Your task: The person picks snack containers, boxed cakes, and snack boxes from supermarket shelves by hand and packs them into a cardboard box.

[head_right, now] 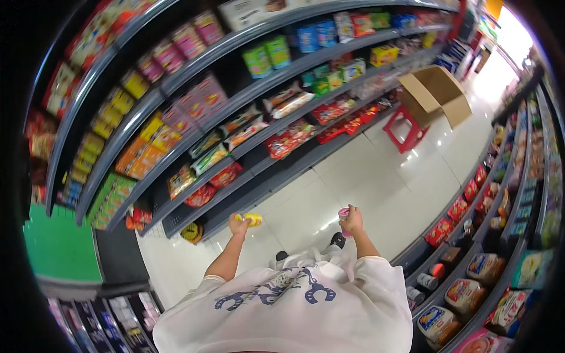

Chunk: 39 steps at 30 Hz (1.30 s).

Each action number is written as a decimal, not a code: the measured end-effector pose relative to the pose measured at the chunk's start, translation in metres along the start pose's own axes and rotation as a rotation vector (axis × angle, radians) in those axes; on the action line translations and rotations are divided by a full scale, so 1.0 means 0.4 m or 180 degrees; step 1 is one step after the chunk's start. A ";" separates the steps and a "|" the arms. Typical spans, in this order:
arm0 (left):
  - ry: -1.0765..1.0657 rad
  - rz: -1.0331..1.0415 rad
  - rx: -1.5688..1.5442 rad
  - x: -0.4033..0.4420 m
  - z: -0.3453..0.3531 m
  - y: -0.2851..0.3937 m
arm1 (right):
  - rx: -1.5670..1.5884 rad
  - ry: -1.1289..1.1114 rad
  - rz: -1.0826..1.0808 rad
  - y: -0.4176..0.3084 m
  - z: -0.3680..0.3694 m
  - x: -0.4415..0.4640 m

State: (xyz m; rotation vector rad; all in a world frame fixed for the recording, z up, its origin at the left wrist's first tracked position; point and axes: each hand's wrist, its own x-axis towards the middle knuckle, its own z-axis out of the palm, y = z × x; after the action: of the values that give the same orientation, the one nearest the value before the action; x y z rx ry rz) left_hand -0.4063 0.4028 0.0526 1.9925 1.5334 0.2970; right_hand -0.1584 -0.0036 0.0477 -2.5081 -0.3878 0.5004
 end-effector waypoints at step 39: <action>-0.1776 0.1452 0.0897 -0.044 1.026 1.242 | 0.0945 0.1167 0.2950 0.624 -0.572 0.311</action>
State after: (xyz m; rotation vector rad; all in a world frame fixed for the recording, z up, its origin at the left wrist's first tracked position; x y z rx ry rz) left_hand 0.1973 0.1788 0.0179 2.3684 0.7981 -0.2992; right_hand 0.0914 -0.2638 0.0522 -2.2863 0.9553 0.3689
